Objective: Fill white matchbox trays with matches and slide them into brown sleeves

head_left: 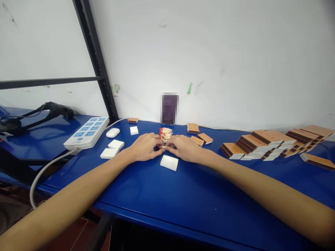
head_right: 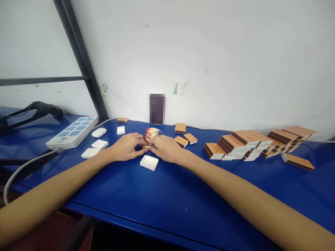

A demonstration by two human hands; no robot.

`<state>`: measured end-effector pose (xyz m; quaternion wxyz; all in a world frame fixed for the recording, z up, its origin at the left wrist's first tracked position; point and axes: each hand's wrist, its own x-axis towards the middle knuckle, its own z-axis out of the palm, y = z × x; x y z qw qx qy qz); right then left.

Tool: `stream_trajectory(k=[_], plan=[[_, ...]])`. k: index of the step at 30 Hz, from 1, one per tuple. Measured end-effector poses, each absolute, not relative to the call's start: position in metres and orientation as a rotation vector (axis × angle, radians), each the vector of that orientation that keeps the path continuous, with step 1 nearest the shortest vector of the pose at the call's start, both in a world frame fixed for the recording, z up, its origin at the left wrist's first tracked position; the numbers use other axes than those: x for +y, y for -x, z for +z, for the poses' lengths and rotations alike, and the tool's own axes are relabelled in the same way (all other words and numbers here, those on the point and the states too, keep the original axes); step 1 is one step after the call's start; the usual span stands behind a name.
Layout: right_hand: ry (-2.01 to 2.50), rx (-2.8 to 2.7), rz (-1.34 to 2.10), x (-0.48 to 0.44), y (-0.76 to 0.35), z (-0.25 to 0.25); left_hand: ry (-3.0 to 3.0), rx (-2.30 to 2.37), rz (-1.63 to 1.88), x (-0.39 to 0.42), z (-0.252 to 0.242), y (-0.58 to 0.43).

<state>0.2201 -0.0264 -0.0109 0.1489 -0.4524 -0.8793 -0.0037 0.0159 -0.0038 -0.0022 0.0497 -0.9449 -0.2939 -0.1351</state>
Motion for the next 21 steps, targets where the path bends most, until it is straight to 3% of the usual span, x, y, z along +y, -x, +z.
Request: stream_trajectory(k=[21], plan=[[1.604,-2.690,-0.144,-0.043,-0.214,0.000,2.881,-0.953,-0.033,-0.012,0.005,-0.027]])
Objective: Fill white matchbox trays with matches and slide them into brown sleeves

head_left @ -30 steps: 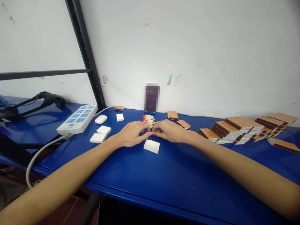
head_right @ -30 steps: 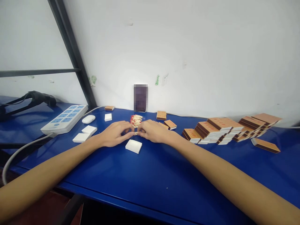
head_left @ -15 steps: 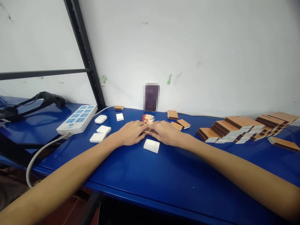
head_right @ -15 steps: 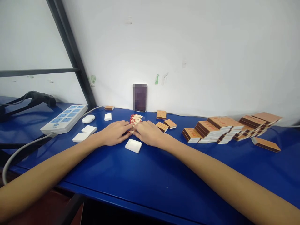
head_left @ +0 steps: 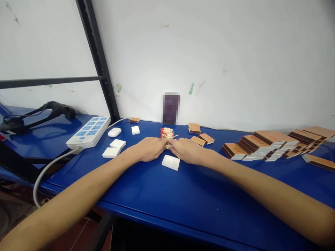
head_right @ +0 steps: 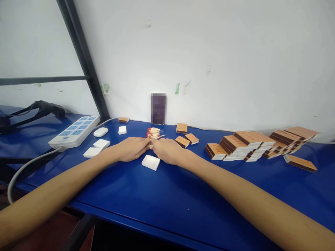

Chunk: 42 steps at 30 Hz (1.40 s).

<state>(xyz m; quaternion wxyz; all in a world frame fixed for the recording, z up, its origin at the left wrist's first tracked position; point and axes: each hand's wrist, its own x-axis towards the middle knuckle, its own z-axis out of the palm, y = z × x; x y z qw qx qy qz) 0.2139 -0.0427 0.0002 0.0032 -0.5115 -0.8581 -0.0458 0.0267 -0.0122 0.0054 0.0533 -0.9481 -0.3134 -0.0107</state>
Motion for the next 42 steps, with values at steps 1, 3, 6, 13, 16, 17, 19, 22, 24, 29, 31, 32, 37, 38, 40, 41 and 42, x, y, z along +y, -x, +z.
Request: stream_trajectory(k=[1,3,6,13,16,17,19,22,24,29,31,32,37,38,40,41,42], plan=[[1.600,-2.698,-0.143,-0.043,-0.214,0.001,2.876,-0.956,-0.024,-0.012,0.005,-0.027],[1.580,-2.695,-0.102,-0.042,-0.215,0.002,2.867,-0.957,-0.008,-0.012,0.005,-0.028],[1.566,-2.667,0.012,-0.039,-0.217,0.002,2.860,-0.950,0.025,-0.012,0.005,-0.028],[1.557,-2.657,0.047,-0.040,-0.218,0.004,2.868,-0.882,0.011,-0.011,0.004,-0.026],[1.543,-2.660,0.088,-0.046,-0.218,0.017,2.878,-0.860,-0.026,-0.014,0.008,-0.025],[1.535,-2.651,0.145,-0.048,-0.218,0.023,2.887,-0.861,-0.036,-0.017,0.011,-0.025],[1.542,-2.637,0.298,-0.054,-0.219,0.034,2.930,-0.862,-0.053,-0.023,0.016,-0.026],[1.555,-2.651,0.494,-0.063,-0.220,0.049,3.052,-0.828,-0.083,-0.033,0.023,-0.026],[1.542,-2.667,0.648,-0.069,-0.219,0.053,3.128,-0.800,-0.055,-0.038,0.024,-0.024],[1.498,-2.692,0.895,-0.077,-0.214,0.051,3.261,-0.752,0.011,-0.040,0.020,-0.021],[1.491,-2.711,0.834,-0.078,-0.213,0.048,3.284,-0.738,-0.025,-0.040,0.020,-0.021],[1.486,-2.722,0.794,-0.078,-0.212,0.047,3.289,-0.726,-0.046,-0.040,0.020,-0.021],[1.501,-2.764,0.666,-0.078,-0.213,0.044,3.213,-0.699,-0.139,-0.040,0.024,-0.023],[1.515,-2.763,0.674,-0.078,-0.213,0.044,3.196,-0.715,-0.158,-0.040,0.024,-0.023],[1.528,-2.761,0.695,-0.078,-0.213,0.047,3.194,-0.751,-0.202,-0.039,0.023,-0.022],[1.529,-2.757,0.698,-0.079,-0.214,0.049,3.209,-0.767,-0.222,-0.038,0.023,-0.021],[1.524,-2.755,0.697,-0.079,-0.214,0.051,3.229,-0.780,-0.237,-0.036,0.022,-0.019]])
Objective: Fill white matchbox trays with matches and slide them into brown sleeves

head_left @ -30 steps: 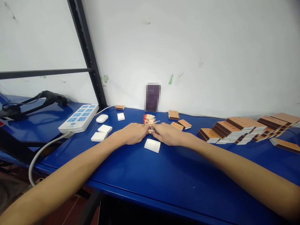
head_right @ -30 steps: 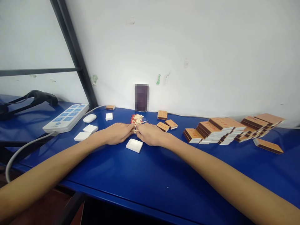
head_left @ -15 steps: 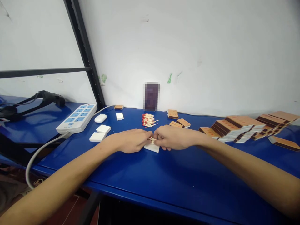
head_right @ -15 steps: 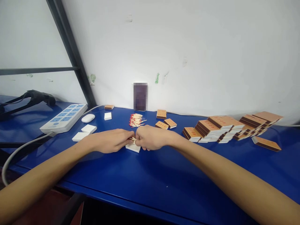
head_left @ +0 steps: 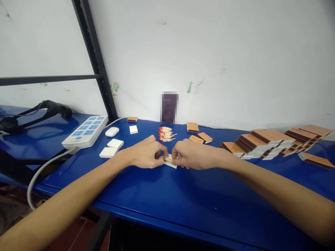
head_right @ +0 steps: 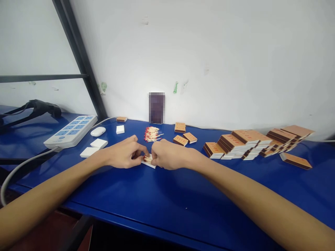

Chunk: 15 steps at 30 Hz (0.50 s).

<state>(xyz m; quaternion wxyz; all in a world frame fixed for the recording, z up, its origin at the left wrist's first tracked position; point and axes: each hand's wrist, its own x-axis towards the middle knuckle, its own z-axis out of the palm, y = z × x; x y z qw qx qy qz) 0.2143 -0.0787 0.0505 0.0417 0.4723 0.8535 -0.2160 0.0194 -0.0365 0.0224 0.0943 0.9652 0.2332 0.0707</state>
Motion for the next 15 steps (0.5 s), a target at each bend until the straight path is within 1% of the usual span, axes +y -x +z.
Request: stream_trajectory(k=[5,11,15], plan=[[-1.427,2.709,-0.554,-0.079,-0.215,0.052,-2.803,0.651,0.207,-0.034,0.020,-0.015],[-1.391,2.820,-0.446,-0.073,-0.213,0.042,-2.993,0.612,0.319,-0.035,0.018,-0.017],[-1.358,2.834,-0.398,-0.071,-0.214,0.041,-2.994,0.551,0.318,-0.034,0.018,-0.018]])
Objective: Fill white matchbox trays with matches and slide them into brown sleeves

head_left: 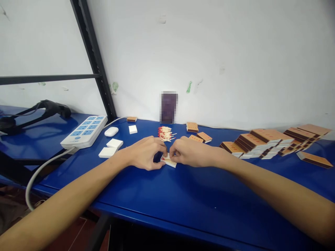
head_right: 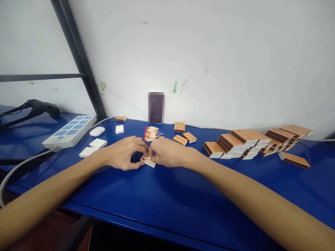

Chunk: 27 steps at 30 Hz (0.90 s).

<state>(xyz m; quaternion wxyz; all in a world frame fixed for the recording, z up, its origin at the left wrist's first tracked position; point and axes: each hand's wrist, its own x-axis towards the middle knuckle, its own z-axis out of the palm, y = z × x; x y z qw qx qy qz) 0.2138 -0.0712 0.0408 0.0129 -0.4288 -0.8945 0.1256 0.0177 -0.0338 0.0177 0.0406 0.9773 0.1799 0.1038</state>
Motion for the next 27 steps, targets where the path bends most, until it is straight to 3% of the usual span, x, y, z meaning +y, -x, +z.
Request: stream_trajectory(k=[15,22,27], plan=[[1.374,-2.726,0.494,-0.070,-0.216,0.042,-2.975,0.577,0.304,-0.031,0.018,-0.017],[1.523,-2.488,0.082,-0.055,-0.227,0.040,-2.907,0.742,0.400,-0.028,0.019,-0.016],[1.548,-2.456,0.032,-0.035,-0.230,0.012,-3.017,1.029,0.483,-0.017,0.011,-0.014]])
